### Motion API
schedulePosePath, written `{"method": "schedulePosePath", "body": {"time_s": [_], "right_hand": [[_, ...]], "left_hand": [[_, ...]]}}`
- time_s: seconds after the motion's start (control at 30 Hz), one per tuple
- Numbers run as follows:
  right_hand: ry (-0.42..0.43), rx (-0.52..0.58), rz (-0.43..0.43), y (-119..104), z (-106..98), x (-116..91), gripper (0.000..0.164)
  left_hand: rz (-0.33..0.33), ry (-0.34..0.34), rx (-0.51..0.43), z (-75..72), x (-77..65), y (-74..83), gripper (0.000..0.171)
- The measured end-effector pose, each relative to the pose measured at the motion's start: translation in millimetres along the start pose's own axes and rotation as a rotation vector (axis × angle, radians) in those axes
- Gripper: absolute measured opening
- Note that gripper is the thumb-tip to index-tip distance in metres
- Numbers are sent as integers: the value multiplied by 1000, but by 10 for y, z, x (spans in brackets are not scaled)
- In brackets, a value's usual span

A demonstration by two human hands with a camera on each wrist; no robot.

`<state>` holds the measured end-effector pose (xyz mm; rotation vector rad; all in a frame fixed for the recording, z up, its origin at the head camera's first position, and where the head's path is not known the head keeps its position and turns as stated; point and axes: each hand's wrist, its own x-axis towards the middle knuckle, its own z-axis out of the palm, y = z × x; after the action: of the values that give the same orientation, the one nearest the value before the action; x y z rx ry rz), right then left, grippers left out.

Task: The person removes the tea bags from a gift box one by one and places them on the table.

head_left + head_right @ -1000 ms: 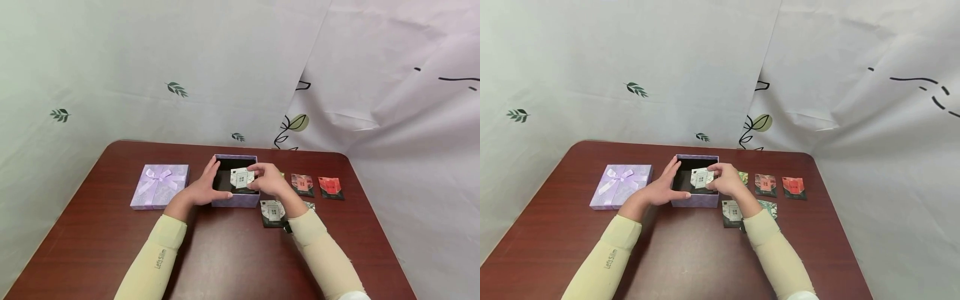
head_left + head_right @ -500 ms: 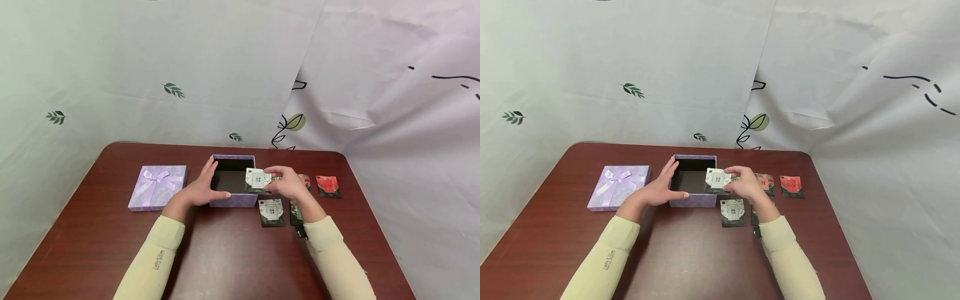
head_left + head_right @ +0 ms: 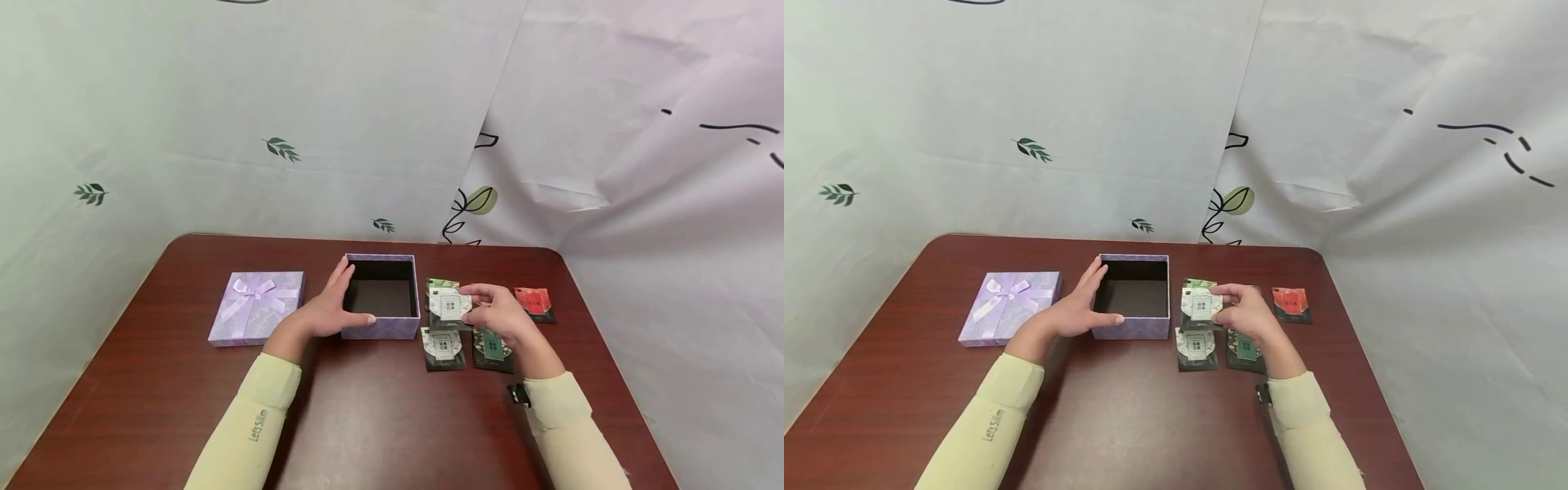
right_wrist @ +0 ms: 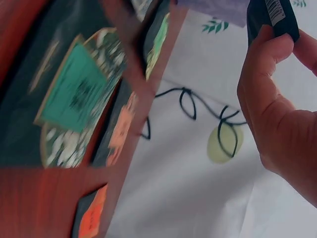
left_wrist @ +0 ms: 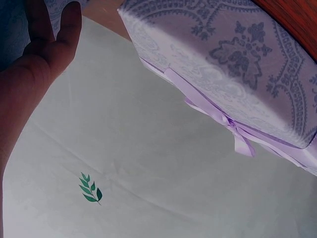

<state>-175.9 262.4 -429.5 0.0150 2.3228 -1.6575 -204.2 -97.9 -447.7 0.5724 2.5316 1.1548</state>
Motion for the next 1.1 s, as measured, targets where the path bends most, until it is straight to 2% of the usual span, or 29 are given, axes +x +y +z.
{"method": "schedulePosePath", "body": {"time_s": [0.13,0.4,0.9,1.1], "right_hand": [[4,27,8,121,-165,-81,56],[25,11,45,375,-492,-290,57],[61,-33,167,830,-902,-662,56],[73,-50,170,962,-1069,-741,56]], "left_hand": [[-4,-1,-3,6,3,-9,118],[-2,2,-10,1,9,-14,118],[-3,-5,-5,12,7,-11,118],[-9,0,1,3,4,1,118]]}}
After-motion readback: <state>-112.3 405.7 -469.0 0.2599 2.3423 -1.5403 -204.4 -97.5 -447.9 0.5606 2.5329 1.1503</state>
